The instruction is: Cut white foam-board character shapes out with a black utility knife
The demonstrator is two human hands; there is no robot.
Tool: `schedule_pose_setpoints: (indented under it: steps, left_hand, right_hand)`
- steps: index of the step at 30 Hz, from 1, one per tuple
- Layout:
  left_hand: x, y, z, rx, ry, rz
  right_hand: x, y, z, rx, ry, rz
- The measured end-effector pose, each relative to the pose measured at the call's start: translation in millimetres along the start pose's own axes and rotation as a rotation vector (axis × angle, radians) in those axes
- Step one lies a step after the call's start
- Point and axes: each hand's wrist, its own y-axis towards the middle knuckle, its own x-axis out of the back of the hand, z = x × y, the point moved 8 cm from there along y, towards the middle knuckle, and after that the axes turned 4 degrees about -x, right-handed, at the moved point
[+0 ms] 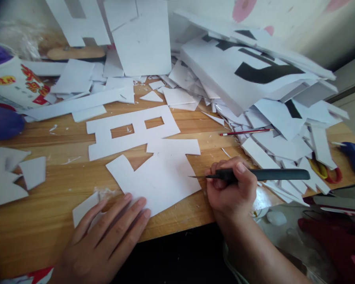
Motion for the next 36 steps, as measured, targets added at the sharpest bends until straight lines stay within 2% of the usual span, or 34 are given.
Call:
schedule_pose_setpoints:
  steps: [8, 13, 15, 19, 22, 36]
  left_hand:
    - [-0.2, 0.6, -0.2, -0.001, 0.012, 0.015]
    - [-1.5, 2.0, -1.7, -0.010, 0.009, 0.031]
    - [-1.6, 2.0, -2.2, -0.012, 0.018, 0.034]
    - [-1.1, 0.3, -1.8, -0.011, 0.016, 0.025]
    - [-1.0, -0.6, -1.2, -0.014, 0.019, 0.022]
    - [-0.3, 2.4, -1.0, -0.028, 0.021, -0.003]
  right_hand:
    - [-3.2, -2.7, -0.5, 0.034, -0.047, 0.052]
    - [-5.8, -15.0, 4.0, 0.106, -0.297, 0.036]
    - [-14.2, -20.7, 1.6, 0.091, -0.447, 0.120]
    - [-39.5, -30.1, -6.3, 0.091, -0.633, 0.372]
    - [-50.6, -29.6, -9.4, 0.109, -0.665, 0.433]
    - [-57.2, -29.7, -15.4, 0.041, -0.789, 0.419]
